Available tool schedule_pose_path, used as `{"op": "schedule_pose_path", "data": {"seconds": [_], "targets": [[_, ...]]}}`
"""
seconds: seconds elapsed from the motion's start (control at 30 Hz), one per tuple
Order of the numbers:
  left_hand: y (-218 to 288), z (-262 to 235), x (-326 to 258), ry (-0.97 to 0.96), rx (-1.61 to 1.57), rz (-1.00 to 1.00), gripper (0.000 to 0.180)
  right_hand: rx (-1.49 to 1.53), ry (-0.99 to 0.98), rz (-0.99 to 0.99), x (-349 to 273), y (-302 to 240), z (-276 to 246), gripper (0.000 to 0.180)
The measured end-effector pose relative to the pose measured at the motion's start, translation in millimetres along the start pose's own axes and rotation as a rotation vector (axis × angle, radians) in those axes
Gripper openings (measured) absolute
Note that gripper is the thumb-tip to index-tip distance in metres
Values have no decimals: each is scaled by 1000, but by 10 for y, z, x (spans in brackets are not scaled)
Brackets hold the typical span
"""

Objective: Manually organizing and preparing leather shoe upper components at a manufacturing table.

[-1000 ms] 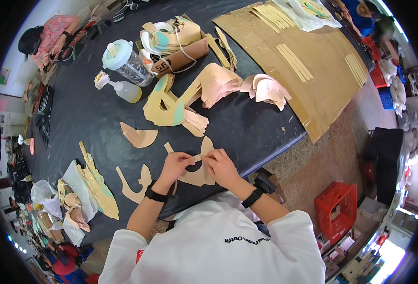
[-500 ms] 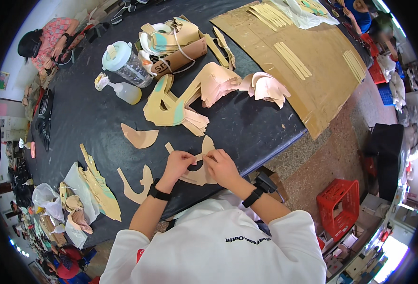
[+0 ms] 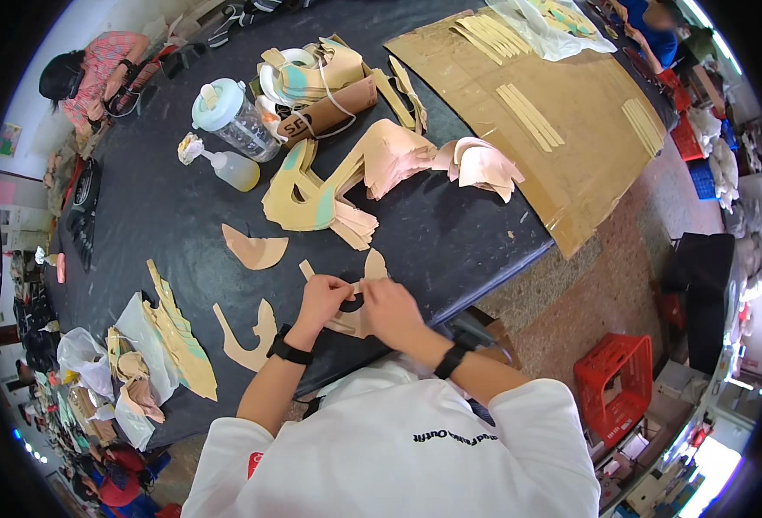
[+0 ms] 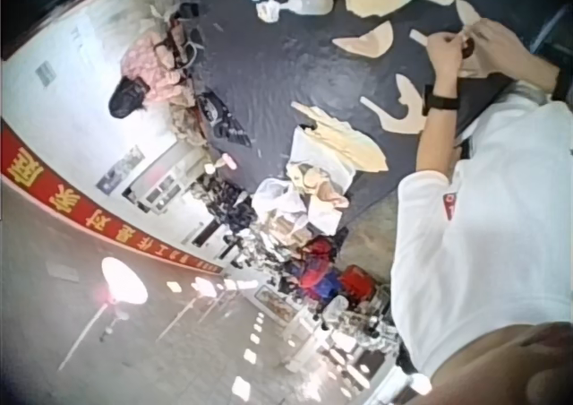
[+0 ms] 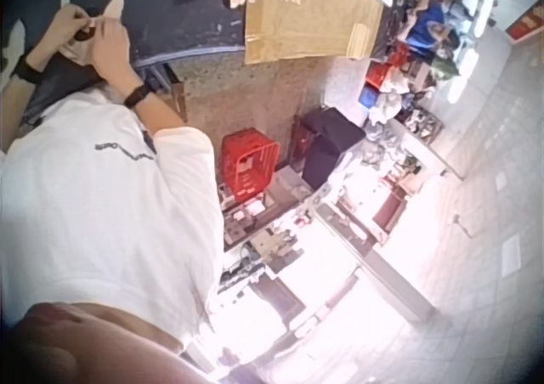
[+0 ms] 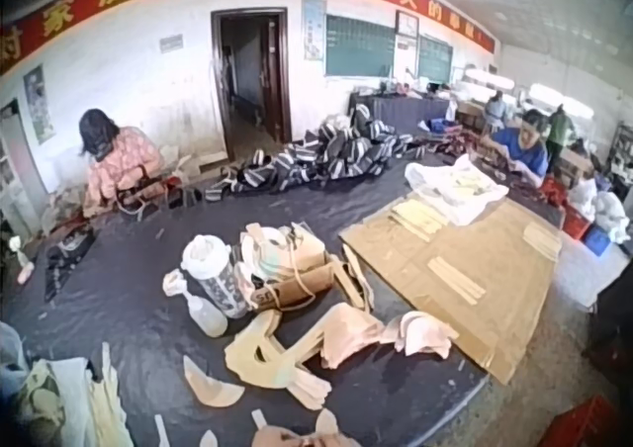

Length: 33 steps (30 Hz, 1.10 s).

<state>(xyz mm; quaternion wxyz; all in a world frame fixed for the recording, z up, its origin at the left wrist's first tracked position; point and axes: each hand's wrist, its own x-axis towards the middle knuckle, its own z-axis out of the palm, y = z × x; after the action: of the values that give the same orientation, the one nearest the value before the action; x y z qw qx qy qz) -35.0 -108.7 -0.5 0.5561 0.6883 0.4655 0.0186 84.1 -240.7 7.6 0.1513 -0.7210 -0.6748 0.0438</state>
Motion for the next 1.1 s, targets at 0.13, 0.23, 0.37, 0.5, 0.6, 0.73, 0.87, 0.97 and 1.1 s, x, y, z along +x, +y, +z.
{"op": "schedule_pose_path", "data": {"seconds": [0.13, 0.23, 0.37, 0.5, 0.6, 0.73, 0.87, 0.97, 1.1], "targets": [[108, -1, -16, -23, 10, -98, 15, 287, 26, 2, -63, 176, -53, 44], [83, 10, -8, -33, 9, -79, 15, -30, 61, -85, -59, -10, 5, 39], [18, -251, -21, -313, -144, -164, 23, 36, -21, -91, -25, 1, -5, 37], [-226, -909, -151, -155, -65, -191, 13, 898, -403, 316, 108, 620, -254, 36], [-615, -1226, -430, 88, 240, -163, 14, 857, -21, 216, 370, 1062, -1073, 17], [-533, -1109, -758, 780, 716, -250, 14, 225, 474, 646, 732, 2472, -1327, 19], [-360, -690, -747, 727, 346, -113, 17, -331, 175, 605, 672, 3337, -1049, 14], [-38, -330, -786, 596, 317, -71, 19, -410, 121, 625, 792, 3307, -1149, 16], [432, 70, -738, 355, 39, -44, 18, -286, -24, 728, 1000, 3286, -1257, 17]]}}
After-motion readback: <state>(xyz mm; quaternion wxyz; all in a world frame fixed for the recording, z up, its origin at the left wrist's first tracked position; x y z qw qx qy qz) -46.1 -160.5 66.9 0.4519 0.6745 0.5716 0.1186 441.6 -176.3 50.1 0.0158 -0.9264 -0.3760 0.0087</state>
